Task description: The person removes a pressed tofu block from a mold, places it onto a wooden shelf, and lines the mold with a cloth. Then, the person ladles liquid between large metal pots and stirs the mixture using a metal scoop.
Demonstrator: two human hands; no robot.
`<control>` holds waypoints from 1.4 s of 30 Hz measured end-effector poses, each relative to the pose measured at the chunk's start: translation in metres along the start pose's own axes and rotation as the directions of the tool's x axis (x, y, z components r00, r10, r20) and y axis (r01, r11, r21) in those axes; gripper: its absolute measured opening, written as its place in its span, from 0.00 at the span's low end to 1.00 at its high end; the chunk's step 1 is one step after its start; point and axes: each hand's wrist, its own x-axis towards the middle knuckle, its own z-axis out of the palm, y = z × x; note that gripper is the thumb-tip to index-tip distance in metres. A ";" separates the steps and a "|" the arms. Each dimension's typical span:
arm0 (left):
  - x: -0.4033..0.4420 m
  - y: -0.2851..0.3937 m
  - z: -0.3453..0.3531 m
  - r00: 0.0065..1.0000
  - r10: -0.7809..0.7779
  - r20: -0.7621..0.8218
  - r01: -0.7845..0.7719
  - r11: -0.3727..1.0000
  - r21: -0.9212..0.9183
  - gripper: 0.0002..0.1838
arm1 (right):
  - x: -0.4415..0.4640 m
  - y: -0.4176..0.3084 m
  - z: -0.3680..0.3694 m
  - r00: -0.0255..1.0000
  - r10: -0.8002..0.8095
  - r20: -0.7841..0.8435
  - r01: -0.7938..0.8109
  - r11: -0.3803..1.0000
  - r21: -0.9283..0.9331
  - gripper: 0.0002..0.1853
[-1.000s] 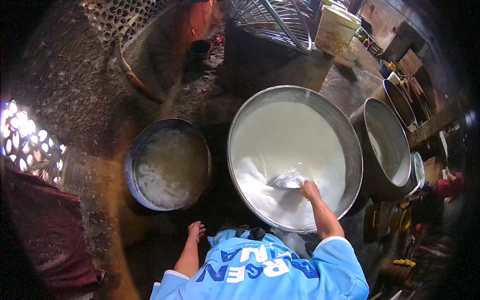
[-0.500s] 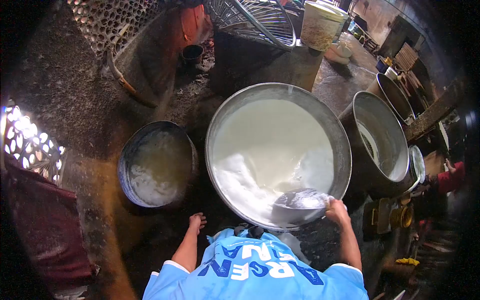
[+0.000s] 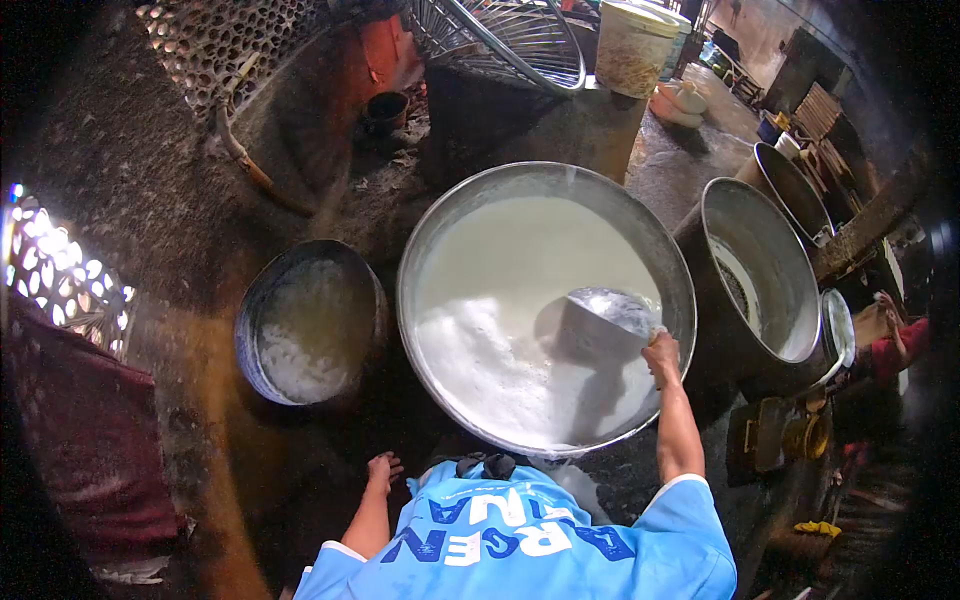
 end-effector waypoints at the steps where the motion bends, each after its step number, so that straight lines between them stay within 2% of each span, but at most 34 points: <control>1: -0.003 -0.002 0.000 1.000 0.010 0.000 -0.010 1.000 -0.017 0.14 | 0.008 0.012 0.020 1.000 -0.003 0.010 0.003 1.000 -0.024 0.08; 3: -0.003 -0.010 -0.005 0.998 0.063 -0.009 -0.063 0.998 -0.010 0.15 | 0.012 0.021 0.047 0.992 0.016 0.127 -0.015 1.000 -0.016 0.09; 9: 0.022 -0.020 -0.020 0.992 0.126 -0.017 -0.124 0.987 0.104 0.16 | -0.011 0.031 0.122 0.973 0.024 0.232 -0.042 0.997 0.072 0.08; 12: 0.025 0.003 -0.021 0.997 0.076 0.013 -0.077 0.995 0.066 0.16 | -0.007 0.068 0.188 0.969 -0.158 0.191 0.152 0.987 0.046 0.07; 15: 0.035 0.031 -0.019 0.999 0.022 0.040 -0.024 0.999 0.033 0.17 | -0.053 0.031 0.192 0.957 -0.009 0.290 -0.025 0.993 0.113 0.06; 22: 0.055 0.089 -0.018 0.993 0.040 0.110 -0.045 0.998 0.036 0.16 | -0.136 -0.046 0.182 0.921 -0.054 0.385 0.037 0.998 0.053 0.08; 24: 0.071 0.091 -0.023 0.989 0.041 0.139 -0.046 0.998 0.033 0.16 | -0.147 -0.060 0.172 0.898 -0.019 0.440 -0.013 0.997 0.070 0.08; 26: 0.079 0.093 -0.029 0.991 0.020 0.133 -0.021 1.000 0.003 0.15 | -0.166 -0.106 0.135 0.880 0.007 0.474 -0.064 0.993 0.104 0.09; 31: 0.103 0.077 -0.050 0.992 0.005 0.124 0.002 0.998 -0.059 0.15 | -0.139 -0.183 0.070 0.881 -0.150 0.449 0.133 0.989 0.069 0.09; 34: 0.102 0.073 -0.061 0.993 0.001 0.122 0.009 0.997 -0.078 0.15 | -0.108 -0.240 0.072 0.913 -0.344 0.218 0.354 0.935 -0.007 0.09; 37: 0.098 0.066 -0.072 0.995 -0.042 0.091 0.050 0.995 -0.083 0.15 | -0.055 -0.257 0.125 0.832 -0.554 -0.034 0.543 0.824 -0.160 0.11; 40: 0.092 0.057 -0.083 0.994 -0.062 0.088 0.072 0.991 -0.110 0.16 | -0.020 -0.261 0.156 0.904 -0.404 0.140 0.425 0.885 -0.191 0.13; 42: 0.091 0.051 -0.087 0.992 -0.087 0.086 0.098 0.986 -0.133 0.16 | -0.008 -0.246 0.171 0.907 -0.368 0.205 0.412 0.876 -0.250 0.15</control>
